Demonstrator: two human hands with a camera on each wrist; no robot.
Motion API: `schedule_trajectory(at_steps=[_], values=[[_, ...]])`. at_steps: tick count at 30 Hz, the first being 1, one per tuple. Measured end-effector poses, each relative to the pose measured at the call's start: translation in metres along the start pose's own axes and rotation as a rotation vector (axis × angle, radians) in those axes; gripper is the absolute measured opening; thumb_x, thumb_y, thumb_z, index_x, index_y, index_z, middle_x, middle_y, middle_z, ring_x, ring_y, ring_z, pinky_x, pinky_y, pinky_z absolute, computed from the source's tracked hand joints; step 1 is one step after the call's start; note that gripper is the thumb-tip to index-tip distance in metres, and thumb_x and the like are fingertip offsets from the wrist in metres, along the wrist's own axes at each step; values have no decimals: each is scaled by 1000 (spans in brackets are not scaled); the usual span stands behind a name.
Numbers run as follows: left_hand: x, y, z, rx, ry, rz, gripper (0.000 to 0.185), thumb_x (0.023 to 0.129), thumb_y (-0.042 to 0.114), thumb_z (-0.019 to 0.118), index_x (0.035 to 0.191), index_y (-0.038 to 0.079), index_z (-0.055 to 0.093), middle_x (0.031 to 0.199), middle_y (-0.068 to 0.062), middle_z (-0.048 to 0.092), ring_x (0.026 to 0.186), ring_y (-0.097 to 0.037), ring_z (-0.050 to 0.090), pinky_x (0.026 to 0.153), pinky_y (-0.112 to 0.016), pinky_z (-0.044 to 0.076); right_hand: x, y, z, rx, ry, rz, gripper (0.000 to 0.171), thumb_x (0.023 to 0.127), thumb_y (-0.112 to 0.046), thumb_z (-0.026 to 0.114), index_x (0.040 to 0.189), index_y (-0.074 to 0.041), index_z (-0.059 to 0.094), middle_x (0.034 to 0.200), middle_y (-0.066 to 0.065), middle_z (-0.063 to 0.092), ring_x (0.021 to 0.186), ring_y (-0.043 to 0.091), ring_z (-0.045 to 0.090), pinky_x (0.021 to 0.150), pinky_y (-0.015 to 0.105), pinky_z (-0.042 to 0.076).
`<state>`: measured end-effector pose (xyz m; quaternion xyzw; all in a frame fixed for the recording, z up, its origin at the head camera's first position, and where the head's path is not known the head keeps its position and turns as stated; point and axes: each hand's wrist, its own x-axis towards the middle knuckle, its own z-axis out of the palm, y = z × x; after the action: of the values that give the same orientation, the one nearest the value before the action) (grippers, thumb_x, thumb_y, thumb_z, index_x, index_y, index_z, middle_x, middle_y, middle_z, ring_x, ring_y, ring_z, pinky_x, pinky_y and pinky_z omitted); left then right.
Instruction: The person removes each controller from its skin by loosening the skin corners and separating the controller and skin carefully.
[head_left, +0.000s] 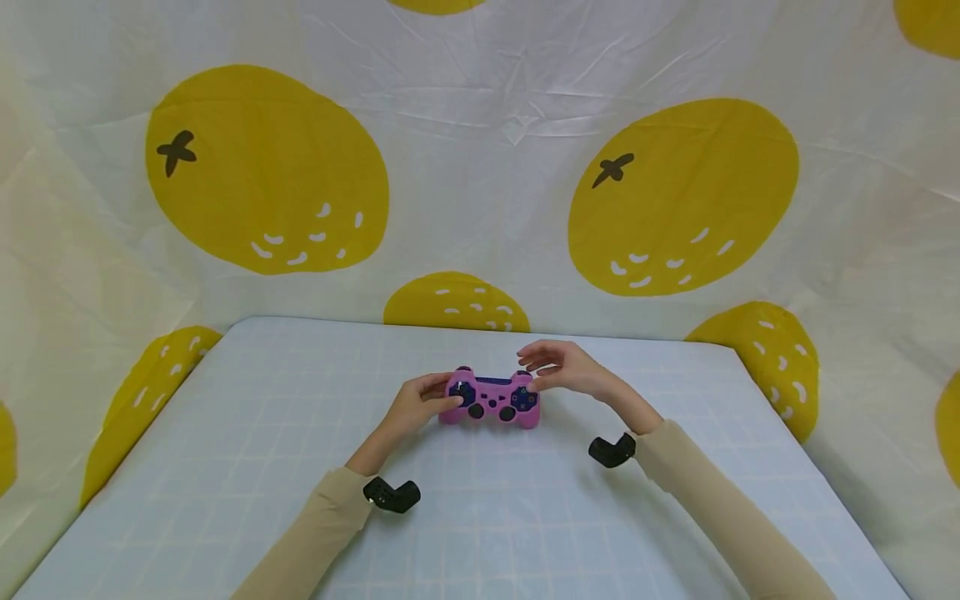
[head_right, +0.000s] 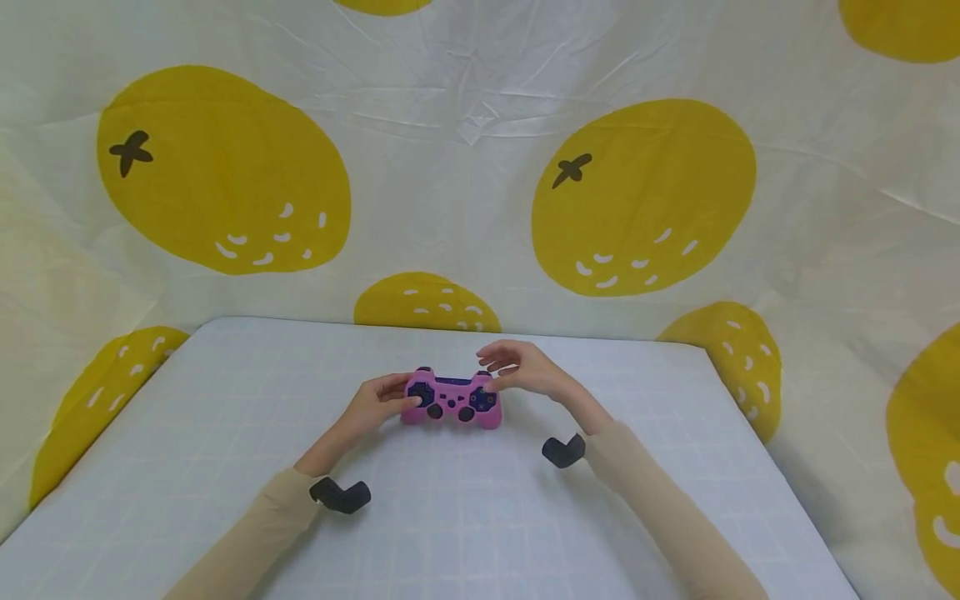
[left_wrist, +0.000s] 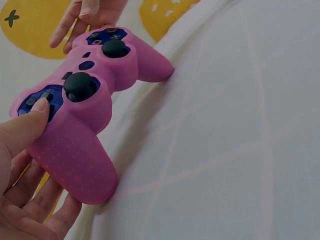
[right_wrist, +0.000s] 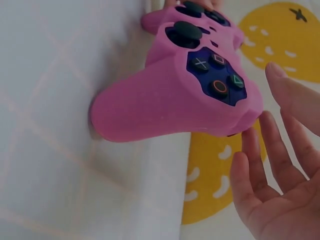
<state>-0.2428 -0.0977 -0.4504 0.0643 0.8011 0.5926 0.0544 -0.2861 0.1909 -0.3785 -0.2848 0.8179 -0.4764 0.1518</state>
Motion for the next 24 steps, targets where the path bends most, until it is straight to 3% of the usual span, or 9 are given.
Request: schedule_trajectory(at_steps=[7, 14, 24], values=[[0, 0, -2, 12, -5, 1, 53, 85, 25, 74, 133, 9, 56, 125, -12, 63, 112, -25, 62, 96, -36, 51, 11, -5, -2, -27, -71, 8, 46, 83, -9, 74, 126, -3, 57, 127, 26, 58, 112, 33, 59, 96, 37, 51], [1, -1, -4, -7, 2, 12, 52, 84, 24, 75, 130, 8, 58, 122, -13, 65, 109, -26, 63, 94, -37, 52, 22, -7, -4, -34, -155, 25, 44, 83, -10, 74, 124, -5, 59, 126, 22, 60, 113, 27, 61, 96, 35, 51], [2, -1, -5, -11, 5, 16, 51, 83, 24, 76, 128, 7, 60, 119, -13, 66, 107, -25, 64, 92, -36, 53, 31, -13, -7, -94, -255, 27, 41, 82, -7, 74, 120, -2, 61, 119, 29, 60, 107, 26, 63, 95, 35, 51]])
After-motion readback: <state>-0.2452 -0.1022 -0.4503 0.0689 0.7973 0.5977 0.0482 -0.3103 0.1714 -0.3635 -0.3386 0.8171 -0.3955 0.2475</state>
